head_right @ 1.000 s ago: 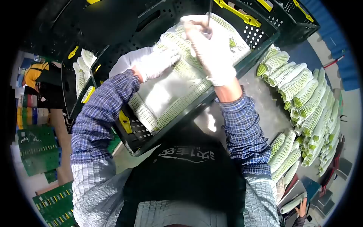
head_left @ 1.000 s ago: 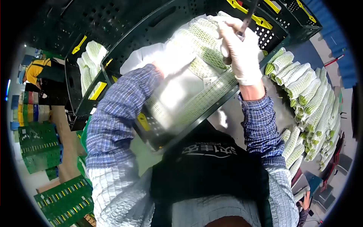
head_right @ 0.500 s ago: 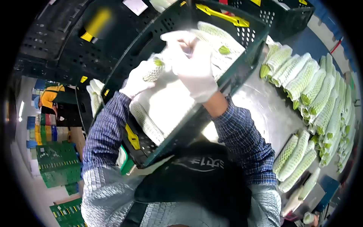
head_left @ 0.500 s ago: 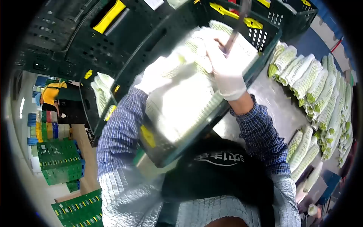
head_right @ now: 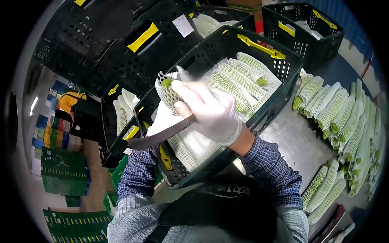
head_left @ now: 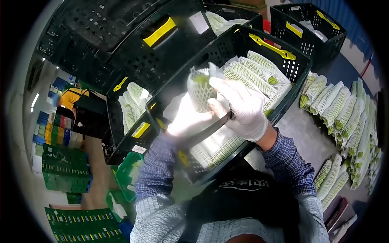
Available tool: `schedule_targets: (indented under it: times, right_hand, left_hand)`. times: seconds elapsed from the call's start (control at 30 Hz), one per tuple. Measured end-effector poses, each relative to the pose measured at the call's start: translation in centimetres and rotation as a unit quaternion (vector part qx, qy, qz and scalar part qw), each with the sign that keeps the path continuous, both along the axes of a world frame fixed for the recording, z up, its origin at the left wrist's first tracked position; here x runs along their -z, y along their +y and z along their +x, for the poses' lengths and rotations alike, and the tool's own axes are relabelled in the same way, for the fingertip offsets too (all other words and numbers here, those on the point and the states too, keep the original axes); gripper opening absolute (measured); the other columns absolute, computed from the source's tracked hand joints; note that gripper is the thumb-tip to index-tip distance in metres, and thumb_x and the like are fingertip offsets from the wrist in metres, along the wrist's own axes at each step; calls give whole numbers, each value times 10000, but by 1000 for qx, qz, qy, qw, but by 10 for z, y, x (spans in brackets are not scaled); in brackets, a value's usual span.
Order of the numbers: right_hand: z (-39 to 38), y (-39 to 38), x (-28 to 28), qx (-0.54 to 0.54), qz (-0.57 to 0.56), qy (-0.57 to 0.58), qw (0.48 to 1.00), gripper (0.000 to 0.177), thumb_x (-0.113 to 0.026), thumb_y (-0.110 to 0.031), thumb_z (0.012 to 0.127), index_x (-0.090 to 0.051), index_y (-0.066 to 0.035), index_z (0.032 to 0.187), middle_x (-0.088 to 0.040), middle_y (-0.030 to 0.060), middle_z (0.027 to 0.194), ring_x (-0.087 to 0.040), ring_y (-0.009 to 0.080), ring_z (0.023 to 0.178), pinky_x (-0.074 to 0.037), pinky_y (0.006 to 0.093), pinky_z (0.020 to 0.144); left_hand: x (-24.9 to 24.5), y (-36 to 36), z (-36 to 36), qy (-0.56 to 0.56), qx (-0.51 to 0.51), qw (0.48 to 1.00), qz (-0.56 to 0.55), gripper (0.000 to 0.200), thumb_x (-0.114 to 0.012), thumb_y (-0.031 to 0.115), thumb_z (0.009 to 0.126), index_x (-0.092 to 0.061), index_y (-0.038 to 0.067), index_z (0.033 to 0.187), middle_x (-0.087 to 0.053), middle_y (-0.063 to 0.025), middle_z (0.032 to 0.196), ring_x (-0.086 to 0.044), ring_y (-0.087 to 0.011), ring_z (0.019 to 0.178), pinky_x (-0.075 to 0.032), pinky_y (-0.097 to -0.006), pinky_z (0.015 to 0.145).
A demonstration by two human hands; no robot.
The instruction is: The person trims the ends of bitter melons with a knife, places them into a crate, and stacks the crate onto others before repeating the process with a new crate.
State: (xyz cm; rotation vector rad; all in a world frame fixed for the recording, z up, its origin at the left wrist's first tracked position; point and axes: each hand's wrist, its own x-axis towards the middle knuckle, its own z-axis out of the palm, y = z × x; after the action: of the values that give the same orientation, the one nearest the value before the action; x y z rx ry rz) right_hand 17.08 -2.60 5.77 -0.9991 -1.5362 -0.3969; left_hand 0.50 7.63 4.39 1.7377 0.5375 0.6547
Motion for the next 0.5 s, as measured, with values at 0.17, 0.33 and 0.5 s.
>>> schedule_targets:
  times: [0.17,0.33,0.5]
  right_hand:
    - [-17,-4,9,-2,-79,-13,997,430,-721,-138,809,-650,-16,1215,-664,57,788,-605,135,575,-502,252,542]
    - [-38,-4,15,-105,-108,-91,984,435,-604,-144,860,-608,-26,1278,-677,47,853,-638,143,647,-512,265,600]
    - [-50,-1,32,-108,-151,-109,977,471,-567,-125,848,-601,-48,1311,-676,54,847,-659,174,668,-523,284,608]
  left_hand:
    - [1,-4,-10,-39,44,996,60,554,-789,137,759,-558,-9,1241,-664,-115,1109,-667,-203,957,-568,-308,821]
    - [1,-2,-14,-36,53,998,25,582,-798,141,758,-545,-6,1261,-656,-112,1120,-661,-202,974,-571,-316,831]
    - [0,1,-12,-33,52,998,8,610,-806,144,756,-533,-2,1282,-648,-109,1131,-655,-201,991,-574,-323,841]
